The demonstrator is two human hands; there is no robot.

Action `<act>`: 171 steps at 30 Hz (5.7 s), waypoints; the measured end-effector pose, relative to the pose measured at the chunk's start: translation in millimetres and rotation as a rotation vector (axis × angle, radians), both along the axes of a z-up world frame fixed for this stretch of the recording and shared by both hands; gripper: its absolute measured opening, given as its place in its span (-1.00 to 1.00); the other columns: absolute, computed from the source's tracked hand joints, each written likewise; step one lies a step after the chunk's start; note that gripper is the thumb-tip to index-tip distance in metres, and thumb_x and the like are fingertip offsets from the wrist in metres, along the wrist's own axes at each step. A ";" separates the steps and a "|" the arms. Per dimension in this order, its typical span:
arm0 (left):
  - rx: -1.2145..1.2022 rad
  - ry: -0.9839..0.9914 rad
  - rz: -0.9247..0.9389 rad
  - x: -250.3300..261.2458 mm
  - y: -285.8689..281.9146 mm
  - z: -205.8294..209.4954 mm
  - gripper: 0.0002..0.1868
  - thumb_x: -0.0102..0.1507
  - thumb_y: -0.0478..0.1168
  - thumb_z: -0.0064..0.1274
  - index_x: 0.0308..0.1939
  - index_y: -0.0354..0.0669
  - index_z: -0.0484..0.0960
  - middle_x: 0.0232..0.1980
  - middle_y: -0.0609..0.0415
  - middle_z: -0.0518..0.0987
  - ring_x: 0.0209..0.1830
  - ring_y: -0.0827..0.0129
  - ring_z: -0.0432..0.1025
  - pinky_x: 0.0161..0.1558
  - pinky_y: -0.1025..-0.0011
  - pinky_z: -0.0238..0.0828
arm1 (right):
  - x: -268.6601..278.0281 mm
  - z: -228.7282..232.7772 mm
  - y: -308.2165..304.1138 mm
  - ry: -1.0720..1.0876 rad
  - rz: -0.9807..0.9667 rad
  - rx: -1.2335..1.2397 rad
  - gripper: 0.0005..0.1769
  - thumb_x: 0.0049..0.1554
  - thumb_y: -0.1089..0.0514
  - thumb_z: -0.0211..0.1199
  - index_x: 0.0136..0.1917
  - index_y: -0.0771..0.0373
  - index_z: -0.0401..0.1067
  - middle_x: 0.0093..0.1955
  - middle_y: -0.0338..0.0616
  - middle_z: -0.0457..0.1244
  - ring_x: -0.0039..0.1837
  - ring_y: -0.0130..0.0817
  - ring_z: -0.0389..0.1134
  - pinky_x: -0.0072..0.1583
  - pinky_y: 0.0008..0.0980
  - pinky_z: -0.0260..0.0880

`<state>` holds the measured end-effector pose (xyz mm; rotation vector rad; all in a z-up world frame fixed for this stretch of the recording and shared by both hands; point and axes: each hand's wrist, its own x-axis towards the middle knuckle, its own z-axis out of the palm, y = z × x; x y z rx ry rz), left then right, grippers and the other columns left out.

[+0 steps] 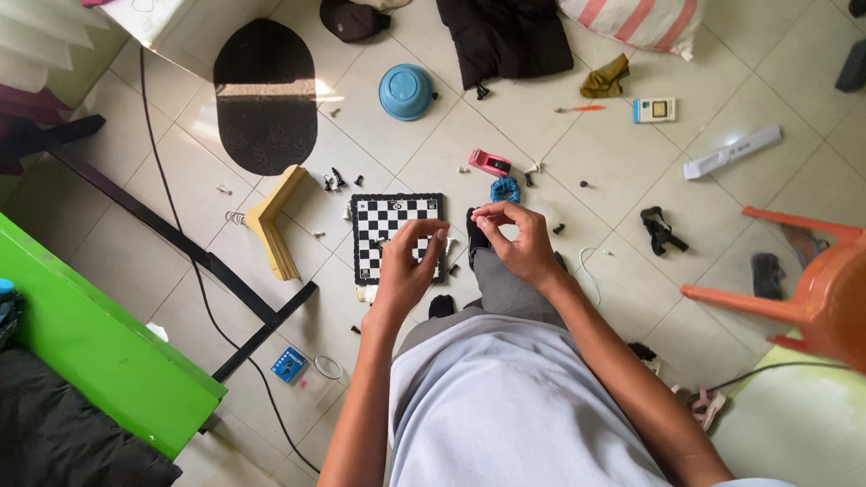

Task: The person assembles a small desk fan by attaching the cage, motor housing, and blades, then picks up small objects and an earphone from a cluttered floor.

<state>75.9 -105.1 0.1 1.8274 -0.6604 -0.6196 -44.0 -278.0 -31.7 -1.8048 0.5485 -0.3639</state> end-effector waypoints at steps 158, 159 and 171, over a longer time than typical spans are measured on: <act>0.339 0.271 -0.174 730.1 -276.5 -115.6 -0.83 0.36 -0.27 0.07 -0.02 -0.24 0.66 -0.04 0.00 0.72 -0.19 0.30 0.63 -0.22 0.38 0.48 | 655.3 -158.3 -261.0 0.317 -0.075 0.144 -0.85 0.27 0.20 0.27 0.07 0.31 0.54 -0.04 -0.11 0.46 0.00 -0.41 0.50 0.08 -0.41 0.46; 0.339 0.274 -0.189 734.0 -277.2 -125.2 -0.83 0.36 -0.27 0.07 -0.02 -0.24 0.66 -0.04 0.00 0.72 -0.19 0.30 0.63 -0.22 0.38 0.48 | 655.8 -164.6 -260.1 0.297 -0.071 0.117 -0.86 0.27 0.21 0.27 0.07 0.31 0.53 -0.03 -0.10 0.46 0.03 -0.39 0.51 0.10 -0.39 0.46; 0.254 0.243 -0.289 770.1 -273.3 -226.6 -0.85 0.36 -0.33 0.09 -0.02 -0.28 0.66 -0.08 -0.05 0.71 -0.11 0.27 0.64 -0.03 0.38 0.57 | 664.6 -239.4 -248.2 0.399 -0.201 0.213 -0.80 0.26 0.25 0.24 0.16 0.28 0.45 -0.01 -0.12 0.45 0.07 -0.34 0.53 0.10 -0.37 0.49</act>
